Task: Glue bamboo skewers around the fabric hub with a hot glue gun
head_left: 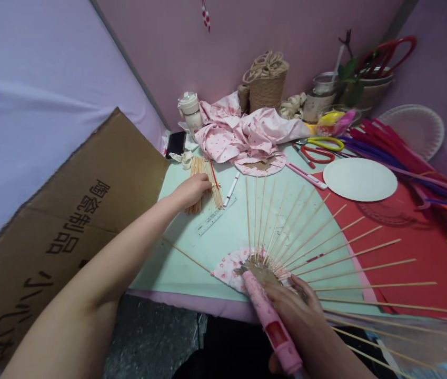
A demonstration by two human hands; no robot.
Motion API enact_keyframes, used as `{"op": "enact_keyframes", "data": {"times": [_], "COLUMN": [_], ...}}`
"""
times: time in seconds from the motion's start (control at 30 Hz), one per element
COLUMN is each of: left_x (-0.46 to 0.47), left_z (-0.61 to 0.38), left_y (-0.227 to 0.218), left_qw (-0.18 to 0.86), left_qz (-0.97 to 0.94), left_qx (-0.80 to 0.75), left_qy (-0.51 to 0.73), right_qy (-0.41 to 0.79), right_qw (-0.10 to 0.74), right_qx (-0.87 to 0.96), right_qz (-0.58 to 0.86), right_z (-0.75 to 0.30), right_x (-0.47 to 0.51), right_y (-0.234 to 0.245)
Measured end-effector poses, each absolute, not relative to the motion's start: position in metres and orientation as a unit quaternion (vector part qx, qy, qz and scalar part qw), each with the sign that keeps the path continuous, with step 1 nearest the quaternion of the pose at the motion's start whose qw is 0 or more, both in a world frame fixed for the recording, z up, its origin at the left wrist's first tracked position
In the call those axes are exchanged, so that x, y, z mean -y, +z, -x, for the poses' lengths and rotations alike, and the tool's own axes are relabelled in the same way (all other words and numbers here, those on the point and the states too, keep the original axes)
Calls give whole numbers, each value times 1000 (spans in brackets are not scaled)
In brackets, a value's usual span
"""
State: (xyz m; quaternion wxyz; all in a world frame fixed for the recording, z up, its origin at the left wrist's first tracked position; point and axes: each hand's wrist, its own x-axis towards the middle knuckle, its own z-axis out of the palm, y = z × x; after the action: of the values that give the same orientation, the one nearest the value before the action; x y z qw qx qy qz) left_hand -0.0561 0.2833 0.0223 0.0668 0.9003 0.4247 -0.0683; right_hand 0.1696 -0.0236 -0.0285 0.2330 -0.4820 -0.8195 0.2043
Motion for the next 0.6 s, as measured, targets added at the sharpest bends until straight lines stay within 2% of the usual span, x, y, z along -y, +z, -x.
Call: {"op": "enact_keyframes", "data": {"times": [0.23,0.47,0.6], "left_x": [-292,-304,-306], "left_z": [69,78,78], "left_y": [21,16,13], "left_qw": [8,-71,-98], "left_qz": [-956,-967,-969], "left_qx": [-260,-190,-165], "left_qy": [-133,-154,-157], "right_qy": [181,159,171], "right_qw": [240,262,279], "right_qx": [827,834,802], "right_qz": [475,458,501], "right_z": [-170,-171,-165], "right_x": [27,31,35], "right_y": [-34,-57,-64]}}
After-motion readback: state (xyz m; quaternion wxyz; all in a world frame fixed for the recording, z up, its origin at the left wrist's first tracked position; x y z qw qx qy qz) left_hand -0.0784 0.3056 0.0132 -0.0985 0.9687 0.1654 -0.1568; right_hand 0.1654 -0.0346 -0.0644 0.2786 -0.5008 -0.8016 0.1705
